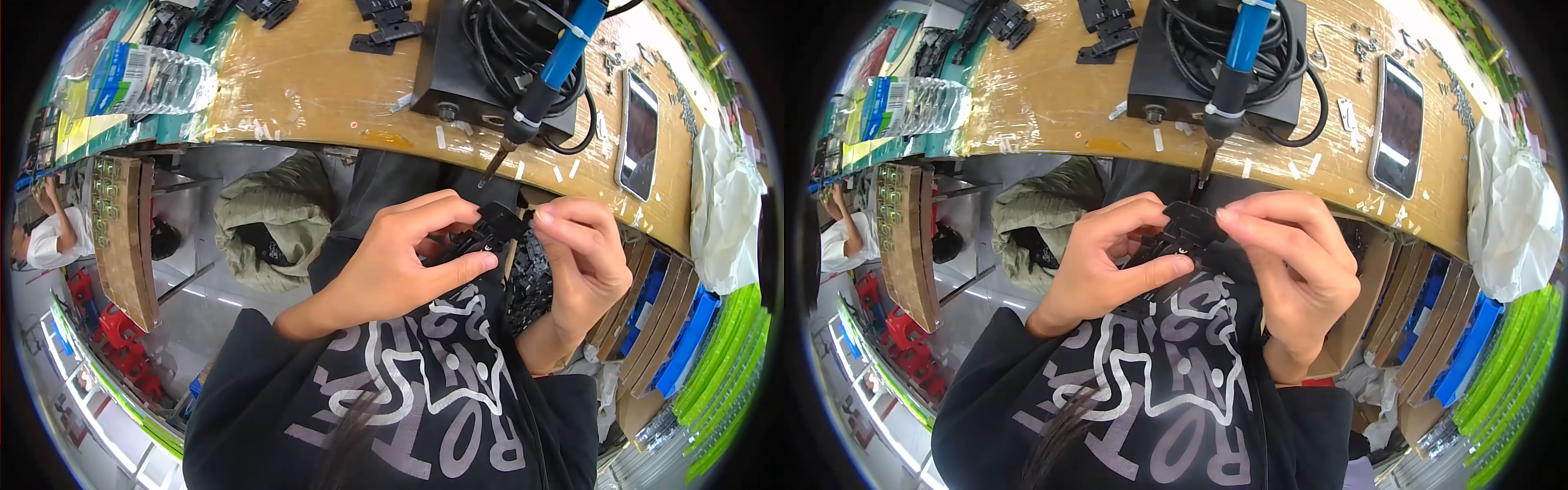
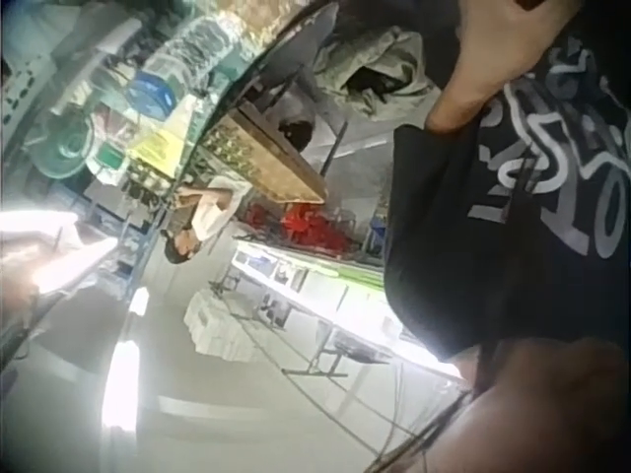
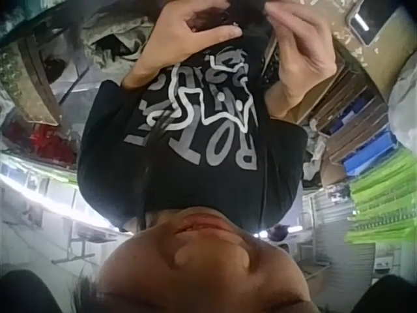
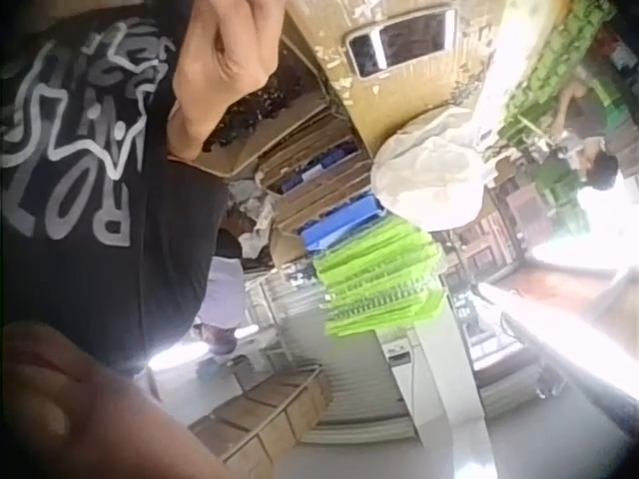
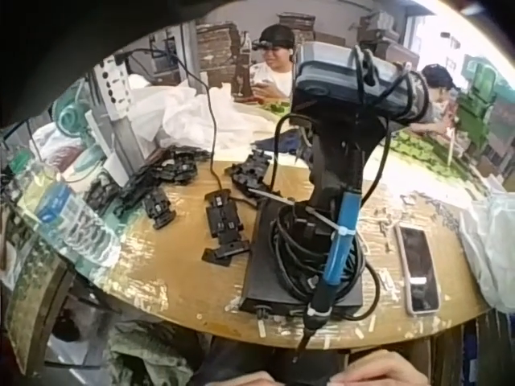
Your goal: The person assembles electronic components onto a circuit board and into a plastic housing using a soldering iron.
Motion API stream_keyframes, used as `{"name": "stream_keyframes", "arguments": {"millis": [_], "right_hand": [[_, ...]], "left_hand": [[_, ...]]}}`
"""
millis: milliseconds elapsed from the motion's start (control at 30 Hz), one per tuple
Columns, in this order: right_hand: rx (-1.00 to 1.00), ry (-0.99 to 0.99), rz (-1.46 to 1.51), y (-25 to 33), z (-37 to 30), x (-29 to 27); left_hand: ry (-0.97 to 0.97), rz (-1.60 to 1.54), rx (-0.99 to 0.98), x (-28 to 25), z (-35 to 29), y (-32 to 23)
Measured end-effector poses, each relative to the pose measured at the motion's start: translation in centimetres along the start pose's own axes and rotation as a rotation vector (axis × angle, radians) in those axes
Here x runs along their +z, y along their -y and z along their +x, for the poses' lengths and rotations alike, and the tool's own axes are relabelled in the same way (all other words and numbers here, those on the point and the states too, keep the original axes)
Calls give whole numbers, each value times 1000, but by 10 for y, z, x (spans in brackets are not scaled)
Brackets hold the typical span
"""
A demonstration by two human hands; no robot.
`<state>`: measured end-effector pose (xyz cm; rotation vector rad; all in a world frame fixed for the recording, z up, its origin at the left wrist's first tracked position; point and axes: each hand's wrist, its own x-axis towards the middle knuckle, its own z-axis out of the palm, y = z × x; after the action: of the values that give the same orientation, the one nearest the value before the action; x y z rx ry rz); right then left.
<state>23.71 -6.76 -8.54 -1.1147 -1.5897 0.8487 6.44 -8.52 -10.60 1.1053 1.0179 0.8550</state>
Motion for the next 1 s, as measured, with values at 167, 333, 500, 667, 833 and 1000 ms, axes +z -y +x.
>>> {"name": "stream_keyframes", "arguments": {"millis": [167, 333, 500, 667, 833, 1000], "right_hand": [[76, 5, 146, -4, -2, 3], [40, 72, 47, -9, -2, -2], [-9, 135, 2, -10, 1, -3], [-22, 151, -1, -12, -2, -5], [62, 151, -14, -8, -4, -5], [91, 140, 55, -15, -9, -3]], "left_hand": [[73, 185, 32, 3, 2, 0], [77, 255, 95, 4, 7, -1], [70, 271, 113, 4, 8, -1], [71, 320, 129, 7, 7, -2], [48, 405, 195, 8, 5, 0], [68, 437, 186, 8, 6, -1]]}}
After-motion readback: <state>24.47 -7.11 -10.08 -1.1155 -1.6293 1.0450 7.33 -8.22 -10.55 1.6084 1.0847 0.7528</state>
